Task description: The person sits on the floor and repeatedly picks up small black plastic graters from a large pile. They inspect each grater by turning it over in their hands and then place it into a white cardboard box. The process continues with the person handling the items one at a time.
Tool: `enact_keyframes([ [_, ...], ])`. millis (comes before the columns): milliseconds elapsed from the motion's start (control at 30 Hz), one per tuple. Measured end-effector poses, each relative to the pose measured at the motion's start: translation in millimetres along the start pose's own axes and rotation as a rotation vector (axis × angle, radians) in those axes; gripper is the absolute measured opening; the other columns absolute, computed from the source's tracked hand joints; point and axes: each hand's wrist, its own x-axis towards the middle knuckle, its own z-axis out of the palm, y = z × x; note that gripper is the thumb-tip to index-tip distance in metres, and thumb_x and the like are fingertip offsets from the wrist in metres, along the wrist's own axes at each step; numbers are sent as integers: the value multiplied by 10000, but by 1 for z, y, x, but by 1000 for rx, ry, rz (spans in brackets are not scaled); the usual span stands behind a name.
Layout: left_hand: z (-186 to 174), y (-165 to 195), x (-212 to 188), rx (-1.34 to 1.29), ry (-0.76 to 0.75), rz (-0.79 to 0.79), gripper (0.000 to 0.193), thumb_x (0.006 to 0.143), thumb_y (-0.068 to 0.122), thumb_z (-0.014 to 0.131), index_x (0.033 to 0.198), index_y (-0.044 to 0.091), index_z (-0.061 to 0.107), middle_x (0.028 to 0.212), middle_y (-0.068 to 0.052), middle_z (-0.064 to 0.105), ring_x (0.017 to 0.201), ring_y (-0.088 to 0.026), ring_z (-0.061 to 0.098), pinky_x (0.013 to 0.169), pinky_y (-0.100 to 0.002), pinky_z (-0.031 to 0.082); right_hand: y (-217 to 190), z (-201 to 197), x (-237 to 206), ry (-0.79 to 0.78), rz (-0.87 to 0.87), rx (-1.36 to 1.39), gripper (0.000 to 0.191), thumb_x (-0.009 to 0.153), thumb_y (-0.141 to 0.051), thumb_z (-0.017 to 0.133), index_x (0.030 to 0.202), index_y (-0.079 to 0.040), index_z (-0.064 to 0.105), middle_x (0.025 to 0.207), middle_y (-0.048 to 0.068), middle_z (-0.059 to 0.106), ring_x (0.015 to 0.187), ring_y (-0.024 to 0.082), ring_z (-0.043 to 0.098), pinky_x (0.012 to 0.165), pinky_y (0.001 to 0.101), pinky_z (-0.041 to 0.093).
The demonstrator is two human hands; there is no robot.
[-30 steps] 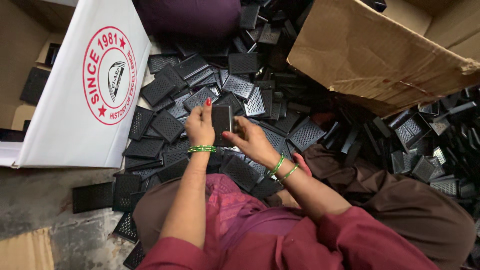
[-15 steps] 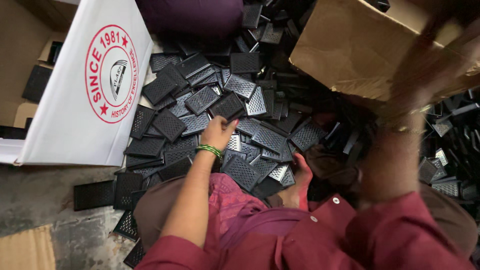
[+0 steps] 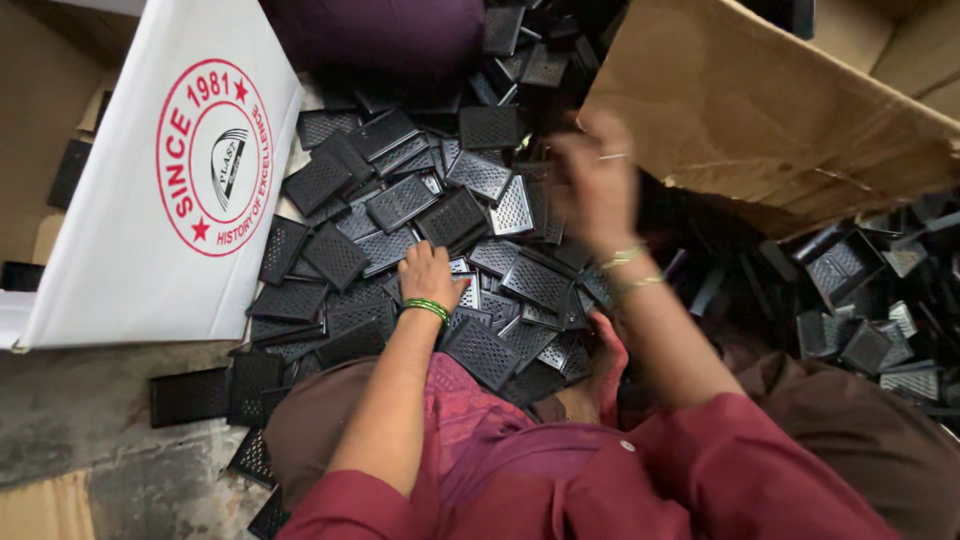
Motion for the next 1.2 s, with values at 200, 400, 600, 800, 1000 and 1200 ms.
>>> enact_keyframes([
  [200,-5,-1,0,-83,122,6,589,682,364,892,1114,47,650,1238,-179,578,1193,-366,517,981,-500,443,-37,121,-14,-367,196,192,798,689,-279,886,1379,-62,547,1475,329,385,1317,499,401,1060,534,384],
  [400,5,-1,9,-385,278,-38,526,832,349,809,1212,34,628,1186,-197,608,1150,-393,551,968,-514,463,-44,141,-48,-445,439,151,521,815,-294,852,1248,-102,637,1312,246,546,1193,444,508,955,558,423],
  [600,28,-14,17,-756,287,-125,427,995,369,679,1245,31,601,1125,-146,650,958,-263,661,894,-389,527,-64,82,-70,-241,675,464,158,862,-233,761,962,-138,684,1105,112,653,1011,276,671,926,421,546],
  [800,43,-18,35,-1438,184,-178,528,971,369,711,1328,28,524,1109,-45,637,980,-121,594,886,-276,498,-113,34,-59,-261,-52,396,263,806,-251,844,894,-102,646,1035,158,608,991,367,581,878,466,467],
  [1000,23,-27,29,-1876,-45,-419,520,946,508,653,1167,40,606,1038,-50,661,910,-145,626,792,-288,527,-130,10,-34,-285,-256,477,274,869,-272,812,1015,-108,648,1153,134,606,1074,355,596,941,467,471],
  [1200,17,-24,31,-1975,100,-461,402,945,361,751,1087,17,598,967,-73,636,818,-187,635,704,-354,532,-111,22,-11,-613,231,1277,477,979,-231,708,1378,-66,506,1304,139,578,1235,296,614,1115,431,484],
])
